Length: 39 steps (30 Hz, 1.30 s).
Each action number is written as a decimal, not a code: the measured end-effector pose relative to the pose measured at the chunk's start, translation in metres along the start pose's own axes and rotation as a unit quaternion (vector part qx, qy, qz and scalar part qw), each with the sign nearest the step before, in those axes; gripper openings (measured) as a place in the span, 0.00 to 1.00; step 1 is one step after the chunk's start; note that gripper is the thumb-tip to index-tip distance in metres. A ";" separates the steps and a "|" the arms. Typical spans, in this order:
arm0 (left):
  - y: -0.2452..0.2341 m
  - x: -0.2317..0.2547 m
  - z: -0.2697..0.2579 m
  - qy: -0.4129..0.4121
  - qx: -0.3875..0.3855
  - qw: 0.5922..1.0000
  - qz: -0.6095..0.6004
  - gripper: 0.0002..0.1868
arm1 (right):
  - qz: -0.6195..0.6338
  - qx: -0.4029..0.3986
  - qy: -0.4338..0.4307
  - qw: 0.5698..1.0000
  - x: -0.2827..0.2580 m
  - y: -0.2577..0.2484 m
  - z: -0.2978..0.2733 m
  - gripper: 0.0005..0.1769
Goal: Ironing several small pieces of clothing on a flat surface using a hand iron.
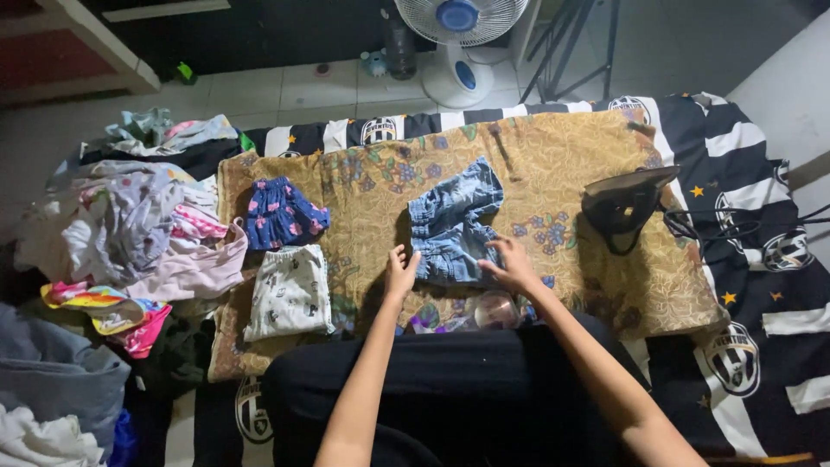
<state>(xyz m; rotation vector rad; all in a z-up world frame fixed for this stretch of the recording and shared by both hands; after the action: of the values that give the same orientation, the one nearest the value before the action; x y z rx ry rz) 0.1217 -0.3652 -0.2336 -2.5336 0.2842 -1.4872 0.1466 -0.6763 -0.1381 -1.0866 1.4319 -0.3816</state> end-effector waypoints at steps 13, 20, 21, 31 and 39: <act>0.013 0.091 0.038 -0.041 -0.077 0.992 0.086 0.52 | 0.116 0.144 -0.012 0.983 0.012 -0.047 0.049 0.08; -0.009 0.155 -0.004 0.089 0.057 0.994 -0.027 0.42 | 0.051 0.238 0.043 0.969 -0.006 -0.097 0.014 0.14; -0.007 0.137 0.001 0.063 0.063 0.996 -0.020 0.44 | 0.031 0.214 0.024 0.976 -0.017 -0.094 0.011 0.25; 0.003 0.008 -0.007 -0.021 0.032 0.999 0.032 0.50 | -0.197 -0.155 -0.384 0.889 -0.134 0.109 -0.101 0.16; -0.005 0.007 -0.039 0.099 0.063 0.988 -0.101 0.38 | -0.319 -0.119 -0.329 0.881 -0.125 0.118 -0.088 0.47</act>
<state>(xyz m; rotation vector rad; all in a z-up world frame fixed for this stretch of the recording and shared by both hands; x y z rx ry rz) 0.0908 -0.3651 -0.2080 -2.3763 -0.0410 -1.7745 -0.0008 -0.5513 -0.1368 -1.6897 0.4947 -0.2538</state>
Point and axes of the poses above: each hand's wrist, its own z-axis towards the middle knuckle, its own y-axis out of the palm, x = y × z, the point moved 8 cm from there along z, towards the middle knuckle, and after that the axes turned 11 degrees about -x, right-handed, at the moved point
